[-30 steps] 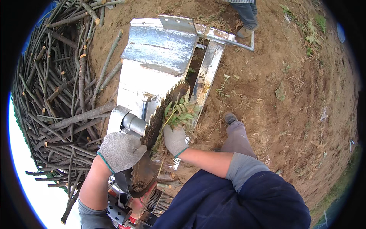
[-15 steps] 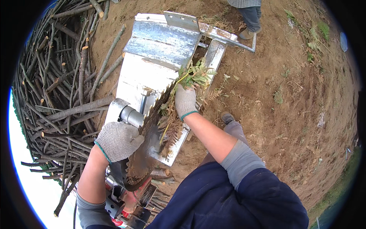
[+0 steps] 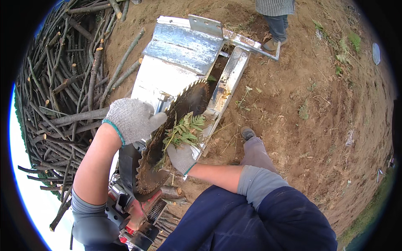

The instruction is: The person feeds branches and green plant material into a rotating wood chipper blade, clearing debris from the blade area and continuing to process material. The person handles branches and plant matter by hand while operating the machine.

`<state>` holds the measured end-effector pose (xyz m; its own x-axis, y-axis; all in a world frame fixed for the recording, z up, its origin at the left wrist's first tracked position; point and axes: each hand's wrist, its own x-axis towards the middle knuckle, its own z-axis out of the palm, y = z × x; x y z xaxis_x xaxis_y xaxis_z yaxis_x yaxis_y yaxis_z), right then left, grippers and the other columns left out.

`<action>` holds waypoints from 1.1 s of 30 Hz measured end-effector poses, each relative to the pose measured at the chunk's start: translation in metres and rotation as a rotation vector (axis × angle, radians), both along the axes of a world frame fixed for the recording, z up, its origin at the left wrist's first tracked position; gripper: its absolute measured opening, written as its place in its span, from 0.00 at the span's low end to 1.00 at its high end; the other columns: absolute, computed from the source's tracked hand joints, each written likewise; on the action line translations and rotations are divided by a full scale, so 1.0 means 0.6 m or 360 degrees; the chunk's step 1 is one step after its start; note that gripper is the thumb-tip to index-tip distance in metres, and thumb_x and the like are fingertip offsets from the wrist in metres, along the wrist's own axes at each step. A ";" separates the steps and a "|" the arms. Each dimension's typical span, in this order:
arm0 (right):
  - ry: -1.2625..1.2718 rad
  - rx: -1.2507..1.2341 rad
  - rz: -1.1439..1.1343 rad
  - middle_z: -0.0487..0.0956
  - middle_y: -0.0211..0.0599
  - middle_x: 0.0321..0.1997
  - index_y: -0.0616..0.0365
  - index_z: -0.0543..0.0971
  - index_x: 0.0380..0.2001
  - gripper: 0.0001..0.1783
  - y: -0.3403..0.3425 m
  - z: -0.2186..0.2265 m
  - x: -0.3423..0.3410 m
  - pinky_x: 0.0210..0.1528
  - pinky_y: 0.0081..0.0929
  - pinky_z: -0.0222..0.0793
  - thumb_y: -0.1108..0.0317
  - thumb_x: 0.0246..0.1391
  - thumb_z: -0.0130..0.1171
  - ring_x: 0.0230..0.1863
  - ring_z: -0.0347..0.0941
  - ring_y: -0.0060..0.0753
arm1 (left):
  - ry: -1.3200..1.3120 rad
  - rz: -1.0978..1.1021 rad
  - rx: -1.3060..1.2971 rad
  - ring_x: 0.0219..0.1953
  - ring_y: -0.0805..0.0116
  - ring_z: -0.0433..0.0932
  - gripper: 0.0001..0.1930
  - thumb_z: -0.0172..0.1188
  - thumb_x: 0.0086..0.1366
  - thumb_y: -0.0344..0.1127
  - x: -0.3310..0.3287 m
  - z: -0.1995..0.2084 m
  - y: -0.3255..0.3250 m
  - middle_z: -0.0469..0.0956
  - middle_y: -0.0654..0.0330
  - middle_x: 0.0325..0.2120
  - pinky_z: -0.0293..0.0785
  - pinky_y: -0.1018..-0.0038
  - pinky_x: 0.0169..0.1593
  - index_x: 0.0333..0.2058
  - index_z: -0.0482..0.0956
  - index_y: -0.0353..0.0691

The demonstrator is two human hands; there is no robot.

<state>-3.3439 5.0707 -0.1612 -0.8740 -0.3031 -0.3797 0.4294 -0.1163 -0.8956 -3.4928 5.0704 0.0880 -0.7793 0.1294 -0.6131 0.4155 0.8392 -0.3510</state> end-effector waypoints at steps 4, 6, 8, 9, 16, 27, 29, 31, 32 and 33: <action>-0.0037 0.0202 0.0072 0.80 0.63 0.30 0.68 0.78 0.31 0.22 0.004 0.000 -0.014 0.46 0.49 0.75 0.55 0.61 0.54 0.40 0.79 0.65 | 0.0048 -0.0122 -0.0032 0.43 0.44 0.83 0.24 0.48 0.68 0.53 -0.092 -0.082 0.061 0.86 0.49 0.38 0.77 0.56 0.52 0.39 0.87 0.41; -0.0169 0.0088 0.0024 0.79 0.66 0.30 0.69 0.77 0.33 0.22 -0.001 -0.012 -0.019 0.46 0.51 0.75 0.54 0.60 0.55 0.40 0.79 0.67 | -0.0061 -0.0145 -0.0033 0.44 0.43 0.83 0.25 0.48 0.68 0.53 -0.105 -0.116 0.064 0.85 0.46 0.39 0.76 0.56 0.54 0.39 0.87 0.38; -0.0090 0.0044 -0.0273 0.82 0.57 0.32 0.68 0.77 0.38 0.20 -0.006 -0.023 -0.028 0.44 0.45 0.75 0.56 0.60 0.57 0.38 0.81 0.57 | -0.0145 -0.0160 -0.0016 0.44 0.42 0.82 0.26 0.47 0.69 0.53 -0.111 -0.134 0.056 0.84 0.44 0.39 0.75 0.55 0.55 0.39 0.87 0.37; -0.0162 -0.0178 -0.0456 0.83 0.54 0.33 0.68 0.77 0.39 0.19 -0.003 -0.027 -0.041 0.44 0.43 0.74 0.58 0.60 0.57 0.38 0.81 0.53 | -0.0182 -0.0157 -0.0007 0.45 0.42 0.82 0.26 0.47 0.69 0.53 -0.109 -0.137 0.050 0.84 0.43 0.39 0.75 0.55 0.55 0.40 0.86 0.36; -0.0347 0.0041 -0.0878 0.83 0.49 0.38 0.68 0.78 0.40 0.17 0.064 -0.045 -0.199 0.50 0.38 0.70 0.62 0.60 0.56 0.42 0.78 0.49 | -0.0193 -0.0126 0.0085 0.43 0.43 0.83 0.24 0.47 0.70 0.51 -0.063 -0.084 0.026 0.84 0.42 0.38 0.76 0.53 0.53 0.39 0.87 0.37; -0.0693 0.0137 -0.0872 0.82 0.53 0.38 0.65 0.76 0.44 0.16 0.077 -0.230 -0.327 0.47 0.39 0.70 0.62 0.62 0.52 0.41 0.77 0.55 | -0.0351 -0.0099 0.0297 0.27 0.44 0.81 0.22 0.54 0.65 0.52 0.039 0.008 -0.073 0.79 0.46 0.20 0.78 0.53 0.36 0.22 0.83 0.41; -0.0453 0.0001 -0.1013 0.82 0.54 0.39 0.67 0.75 0.43 0.19 0.077 -0.167 -0.274 0.48 0.38 0.70 0.59 0.60 0.56 0.43 0.77 0.53 | -0.0409 -0.0004 0.0257 0.27 0.43 0.81 0.22 0.54 0.65 0.52 0.034 0.007 -0.074 0.79 0.46 0.20 0.78 0.53 0.36 0.22 0.83 0.41; -0.0522 0.0223 -0.0774 0.81 0.50 0.41 0.66 0.74 0.44 0.21 0.071 -0.104 -0.225 0.49 0.37 0.71 0.57 0.59 0.60 0.45 0.77 0.48 | -0.0448 0.0013 0.0286 0.28 0.43 0.81 0.21 0.55 0.64 0.52 0.029 0.006 -0.073 0.79 0.46 0.21 0.78 0.53 0.36 0.23 0.83 0.41; -0.0409 0.0325 -0.0731 0.81 0.48 0.41 0.66 0.74 0.44 0.21 0.075 -0.089 -0.224 0.49 0.37 0.71 0.57 0.59 0.60 0.44 0.77 0.46 | -0.0448 0.0025 0.0305 0.28 0.43 0.81 0.21 0.55 0.64 0.52 0.028 0.005 -0.072 0.79 0.46 0.21 0.78 0.53 0.36 0.23 0.83 0.41; -0.0197 0.0401 -0.0841 0.81 0.46 0.41 0.66 0.74 0.43 0.21 0.082 -0.084 -0.223 0.48 0.36 0.71 0.57 0.59 0.60 0.44 0.76 0.43 | -0.0440 0.0036 0.0322 0.28 0.43 0.81 0.21 0.55 0.64 0.52 0.028 0.005 -0.071 0.79 0.46 0.21 0.78 0.53 0.36 0.22 0.83 0.41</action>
<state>-3.4774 5.1202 -0.2116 -0.8265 0.2733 -0.4922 0.4743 -0.1331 -0.8703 -3.4763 5.0277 0.0910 -0.5912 0.2544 -0.7654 0.4520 0.8905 -0.0532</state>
